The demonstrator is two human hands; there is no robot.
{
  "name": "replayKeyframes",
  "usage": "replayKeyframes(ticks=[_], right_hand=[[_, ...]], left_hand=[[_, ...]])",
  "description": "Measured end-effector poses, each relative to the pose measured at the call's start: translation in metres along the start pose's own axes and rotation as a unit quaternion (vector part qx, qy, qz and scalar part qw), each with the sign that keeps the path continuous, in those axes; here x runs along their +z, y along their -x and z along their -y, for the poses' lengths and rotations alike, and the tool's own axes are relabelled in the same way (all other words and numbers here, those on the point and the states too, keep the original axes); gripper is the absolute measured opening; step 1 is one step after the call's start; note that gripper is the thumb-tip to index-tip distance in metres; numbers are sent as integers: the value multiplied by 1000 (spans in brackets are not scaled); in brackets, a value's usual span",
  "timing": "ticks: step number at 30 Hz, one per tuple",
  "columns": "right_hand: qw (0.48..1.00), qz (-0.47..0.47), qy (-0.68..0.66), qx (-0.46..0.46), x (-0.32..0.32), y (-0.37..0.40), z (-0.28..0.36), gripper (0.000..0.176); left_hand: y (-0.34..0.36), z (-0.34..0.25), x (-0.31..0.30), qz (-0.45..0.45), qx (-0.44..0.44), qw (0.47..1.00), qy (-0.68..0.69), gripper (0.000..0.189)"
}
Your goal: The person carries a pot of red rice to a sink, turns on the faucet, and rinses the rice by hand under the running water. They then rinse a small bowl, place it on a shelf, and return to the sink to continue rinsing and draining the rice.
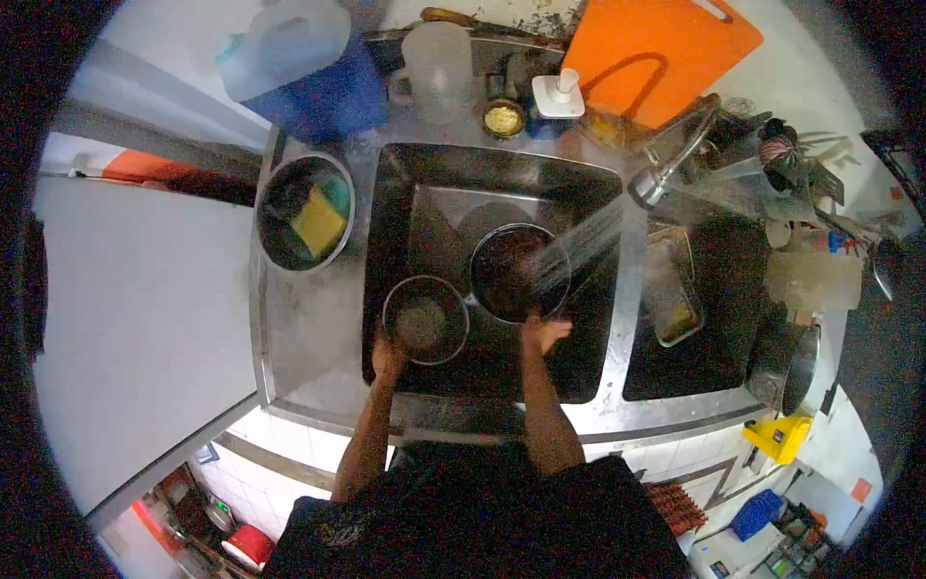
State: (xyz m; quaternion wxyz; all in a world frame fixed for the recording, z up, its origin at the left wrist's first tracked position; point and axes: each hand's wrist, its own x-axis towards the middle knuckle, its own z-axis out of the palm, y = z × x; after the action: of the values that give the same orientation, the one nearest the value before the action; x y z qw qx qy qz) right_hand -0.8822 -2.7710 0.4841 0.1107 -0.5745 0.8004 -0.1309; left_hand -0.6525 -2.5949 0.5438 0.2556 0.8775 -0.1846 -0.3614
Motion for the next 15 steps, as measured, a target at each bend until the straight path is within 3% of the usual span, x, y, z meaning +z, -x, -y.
replayKeyframes(ticks=[2,4,6,7,8,10,12,13,15], right_hand=[[986,112,57,108,24,-13,-38,65],[931,245,-75,259,38,-37,-57,71],[935,335,37,112,104,-61,-108,78],[935,333,36,112,91,-55,-103,78],[949,312,-39,15,73,-41,-105,76],[949,283,-113,-84,73,-25,-118,75],[910,261,158,-279,94,-7,-143,68],[911,261,160,-275,113,6,-174,68],[907,359,48,-214,66,15,-150,62]], left_hand=[[5,-15,-6,-1,-35,999,15,64],[3,-20,-5,-5,-66,997,34,63],[-3,-9,1,-41,-36,998,12,61],[-8,-15,0,-41,-33,999,12,61],[-9,-19,0,-56,-3,998,11,60],[-17,-42,-2,-72,28,997,11,58],[-25,-69,-3,-79,-15,986,145,57],[-32,-77,1,-74,-15,987,145,57],[-48,-95,13,-129,53,982,128,57]])
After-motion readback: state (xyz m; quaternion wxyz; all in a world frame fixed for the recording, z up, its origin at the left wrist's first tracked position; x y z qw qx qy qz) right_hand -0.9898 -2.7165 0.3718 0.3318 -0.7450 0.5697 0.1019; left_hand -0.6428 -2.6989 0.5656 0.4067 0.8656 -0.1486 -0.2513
